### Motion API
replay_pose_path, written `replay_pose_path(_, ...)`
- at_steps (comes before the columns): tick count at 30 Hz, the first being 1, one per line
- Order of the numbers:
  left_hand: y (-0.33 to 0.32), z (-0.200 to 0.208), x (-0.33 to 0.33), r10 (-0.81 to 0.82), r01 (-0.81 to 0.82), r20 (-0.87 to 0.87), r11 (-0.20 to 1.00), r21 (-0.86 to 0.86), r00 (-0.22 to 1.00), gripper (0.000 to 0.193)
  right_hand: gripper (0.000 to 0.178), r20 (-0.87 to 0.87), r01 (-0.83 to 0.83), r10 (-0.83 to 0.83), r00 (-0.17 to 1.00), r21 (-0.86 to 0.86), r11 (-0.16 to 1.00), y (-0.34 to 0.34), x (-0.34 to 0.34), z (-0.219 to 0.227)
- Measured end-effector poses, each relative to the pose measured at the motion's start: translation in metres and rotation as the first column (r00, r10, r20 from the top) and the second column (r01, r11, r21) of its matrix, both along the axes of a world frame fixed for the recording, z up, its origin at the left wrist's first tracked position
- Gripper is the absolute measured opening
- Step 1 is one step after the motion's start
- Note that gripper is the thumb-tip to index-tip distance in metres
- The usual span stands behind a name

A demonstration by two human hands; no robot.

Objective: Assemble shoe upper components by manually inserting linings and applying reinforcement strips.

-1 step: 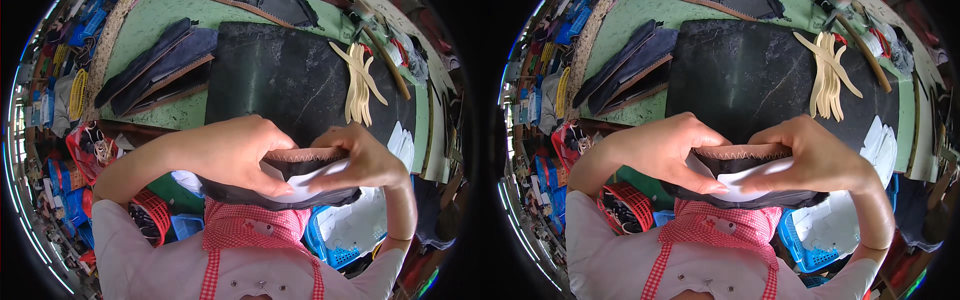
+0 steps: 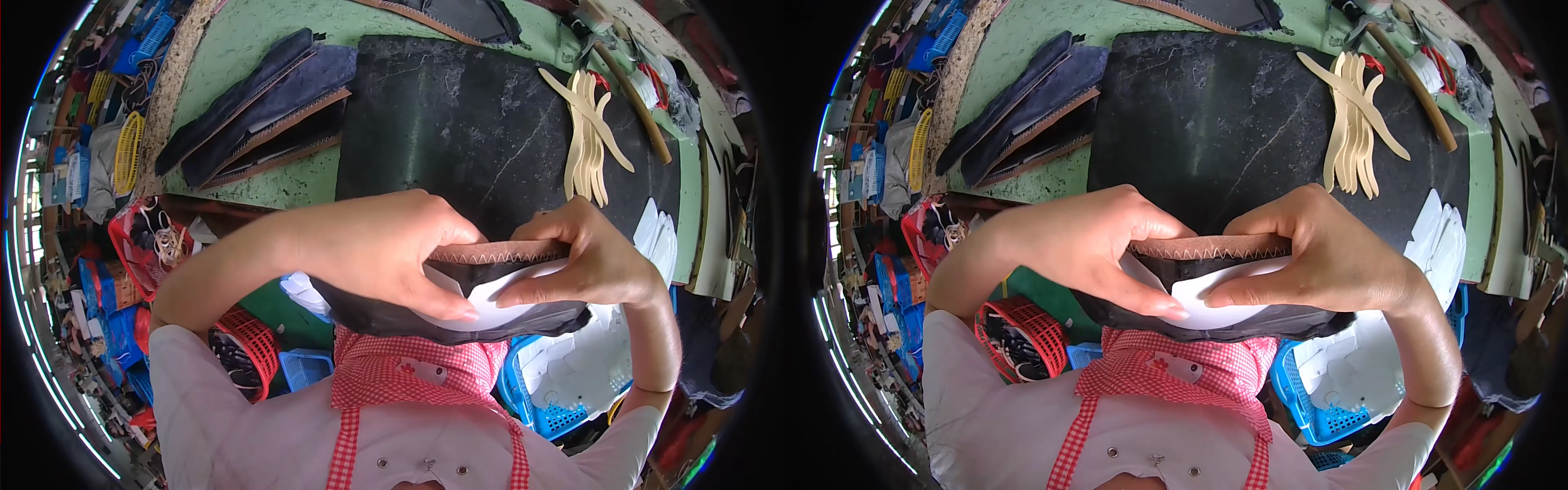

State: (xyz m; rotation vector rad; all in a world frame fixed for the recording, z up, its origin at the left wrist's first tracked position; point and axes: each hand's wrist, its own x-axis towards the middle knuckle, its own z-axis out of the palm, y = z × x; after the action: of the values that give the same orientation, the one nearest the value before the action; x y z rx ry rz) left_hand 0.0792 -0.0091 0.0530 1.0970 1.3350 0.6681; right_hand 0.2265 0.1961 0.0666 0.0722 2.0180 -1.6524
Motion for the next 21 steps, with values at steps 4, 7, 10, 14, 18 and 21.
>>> replay_pose_path(4, -0.004, 0.003, 0.0, 0.004, -0.003, 0.032, 1.0, -0.025, 0.999, 0.044, 0.019, 0.011, 0.073, -0.072, 0.997, -0.033, 0.997, -0.003, 0.004, -0.005)
replay_pose_path(7, -0.009, -0.005, 0.005, 0.1, -0.096, -0.044, 0.992, 0.081, 0.994, 0.031, 0.014, -0.003, 0.066, -0.066, 0.998, -0.046, 0.997, -0.004, 0.008, -0.01)
replay_pose_path(10, -0.004, -0.01, 0.008, 0.256, -0.107, -0.463, 0.94, 0.324, 0.848, 0.024, 0.007, -0.1, 0.284, -0.274, 0.957, 0.101, 0.954, -0.014, 0.014, -0.015)
replay_pose_path(14, 0.015, -0.031, 0.006, 0.348, -0.021, -0.681, 0.898, 0.439, 0.645, 0.024, 0.018, -0.538, 0.461, -0.176, 0.824, 0.457, 0.76, -0.016, 0.007, -0.036)
replay_pose_path(18, 0.014, -0.011, -0.004, 0.05, 0.024, -0.438, 0.986, 0.163, 0.897, 0.033, 0.032, -0.079, 0.151, -0.136, 0.988, 0.239, 0.959, 0.006, 0.004, -0.013)
replay_pose_path(21, 0.02, -0.01, -0.003, -0.002, 0.042, -0.348, 0.993, 0.107, 0.938, 0.032, 0.042, 0.18, 0.012, -0.022, 0.983, 0.055, 0.998, 0.017, -0.006, 0.002)
